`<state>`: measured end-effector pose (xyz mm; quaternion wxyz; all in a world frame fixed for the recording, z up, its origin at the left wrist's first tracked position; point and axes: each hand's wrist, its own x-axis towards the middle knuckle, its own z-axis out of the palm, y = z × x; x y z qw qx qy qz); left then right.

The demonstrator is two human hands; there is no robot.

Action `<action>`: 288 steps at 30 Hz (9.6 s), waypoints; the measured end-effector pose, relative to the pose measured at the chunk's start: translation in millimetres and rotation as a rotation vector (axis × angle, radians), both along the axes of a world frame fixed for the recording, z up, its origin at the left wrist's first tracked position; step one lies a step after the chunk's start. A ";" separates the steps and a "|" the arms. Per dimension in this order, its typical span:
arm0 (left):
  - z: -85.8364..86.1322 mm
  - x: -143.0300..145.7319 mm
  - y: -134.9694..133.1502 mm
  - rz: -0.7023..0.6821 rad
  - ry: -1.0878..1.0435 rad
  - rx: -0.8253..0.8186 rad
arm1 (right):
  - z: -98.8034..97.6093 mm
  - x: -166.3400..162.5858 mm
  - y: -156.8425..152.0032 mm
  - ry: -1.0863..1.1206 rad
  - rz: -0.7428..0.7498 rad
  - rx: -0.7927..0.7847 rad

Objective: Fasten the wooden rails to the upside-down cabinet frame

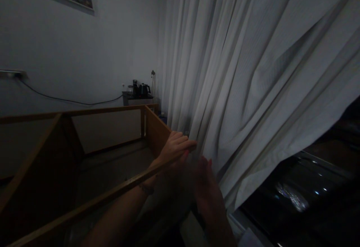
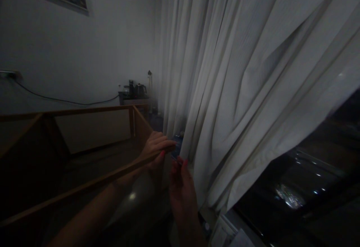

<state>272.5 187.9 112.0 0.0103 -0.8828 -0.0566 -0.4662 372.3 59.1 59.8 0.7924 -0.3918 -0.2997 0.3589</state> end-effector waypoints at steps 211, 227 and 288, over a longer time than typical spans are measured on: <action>1.0 2.3 -0.8 0.032 -0.039 0.026 | 41.7 28.6 -19.3 -1.022 -0.472 -0.009; -0.5 2.8 1.8 0.009 -0.058 0.039 | 34.4 54.1 -23.4 -1.511 -0.676 0.197; -1.7 4.2 2.8 0.012 -0.070 0.054 | 40.7 16.7 -4.4 -0.350 -0.085 -0.003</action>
